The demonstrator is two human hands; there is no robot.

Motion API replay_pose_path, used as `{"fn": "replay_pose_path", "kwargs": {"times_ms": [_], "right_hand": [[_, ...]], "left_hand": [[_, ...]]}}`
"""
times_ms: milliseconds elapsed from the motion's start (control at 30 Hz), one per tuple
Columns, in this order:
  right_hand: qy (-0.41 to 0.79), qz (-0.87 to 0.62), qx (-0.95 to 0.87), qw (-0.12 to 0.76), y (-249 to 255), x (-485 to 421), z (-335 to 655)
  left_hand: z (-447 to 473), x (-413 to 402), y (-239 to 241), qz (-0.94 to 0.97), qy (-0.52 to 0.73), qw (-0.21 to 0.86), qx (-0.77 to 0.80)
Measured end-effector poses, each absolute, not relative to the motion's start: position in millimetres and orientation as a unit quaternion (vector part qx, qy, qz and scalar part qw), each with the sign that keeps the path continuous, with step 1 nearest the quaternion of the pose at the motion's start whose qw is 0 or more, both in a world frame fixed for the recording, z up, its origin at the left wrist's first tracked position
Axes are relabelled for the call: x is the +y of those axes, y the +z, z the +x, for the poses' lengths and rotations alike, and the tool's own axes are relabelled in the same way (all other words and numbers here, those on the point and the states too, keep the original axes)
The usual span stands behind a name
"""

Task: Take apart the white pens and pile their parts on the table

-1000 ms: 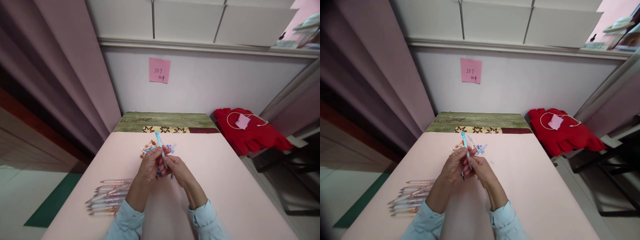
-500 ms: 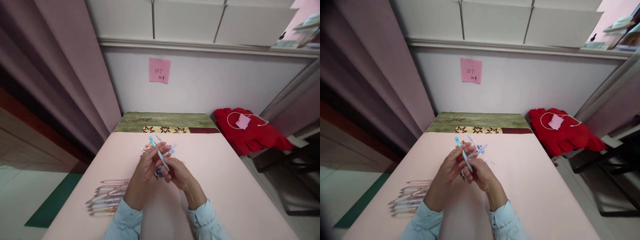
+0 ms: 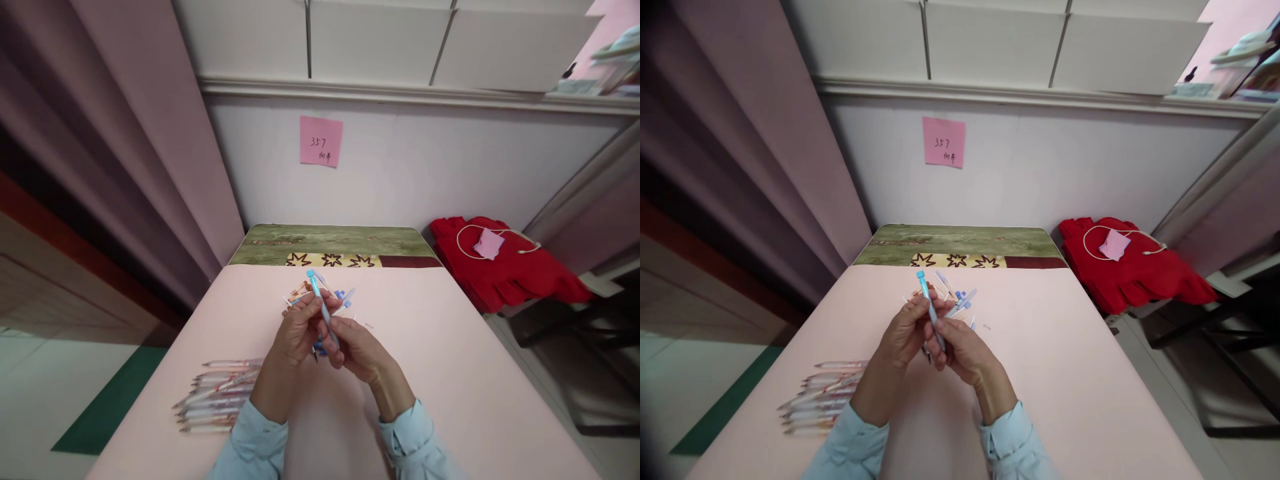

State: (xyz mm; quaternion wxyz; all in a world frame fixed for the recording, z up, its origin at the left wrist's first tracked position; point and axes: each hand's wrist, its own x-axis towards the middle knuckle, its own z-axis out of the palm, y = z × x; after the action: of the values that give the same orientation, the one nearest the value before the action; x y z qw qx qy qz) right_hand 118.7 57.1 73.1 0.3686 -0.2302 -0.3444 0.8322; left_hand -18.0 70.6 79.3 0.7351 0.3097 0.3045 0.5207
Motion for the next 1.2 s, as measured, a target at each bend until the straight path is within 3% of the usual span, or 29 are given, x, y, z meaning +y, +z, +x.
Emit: {"fn": "replay_pose_path", "kwargs": {"times_ms": [133, 367, 700, 1000, 1200], "right_hand": [[0.782, -0.291, -0.408, 0.37, 74, 58, 118], [0.575, -0.428, -0.552, 0.426, 71, 56, 112], [0.688, -0.438, -0.43, 0.386, 66, 62, 115], [0.573, -0.496, -0.434, 0.488, 54, 67, 115], [0.645, -0.482, -0.431, 0.408, 60, 65, 114]], "left_hand": [[-16, 71, 87, 0.318, 0.537, 0.708, 0.331], [-6, 79, 77, 0.271, 0.615, 0.626, 0.395], [-11, 84, 68, 0.218, 0.606, 0.646, 0.409], [6, 83, 65, 0.163, 0.661, 0.613, 0.401], [10, 79, 71, 0.177, 0.651, 0.623, 0.395]]}}
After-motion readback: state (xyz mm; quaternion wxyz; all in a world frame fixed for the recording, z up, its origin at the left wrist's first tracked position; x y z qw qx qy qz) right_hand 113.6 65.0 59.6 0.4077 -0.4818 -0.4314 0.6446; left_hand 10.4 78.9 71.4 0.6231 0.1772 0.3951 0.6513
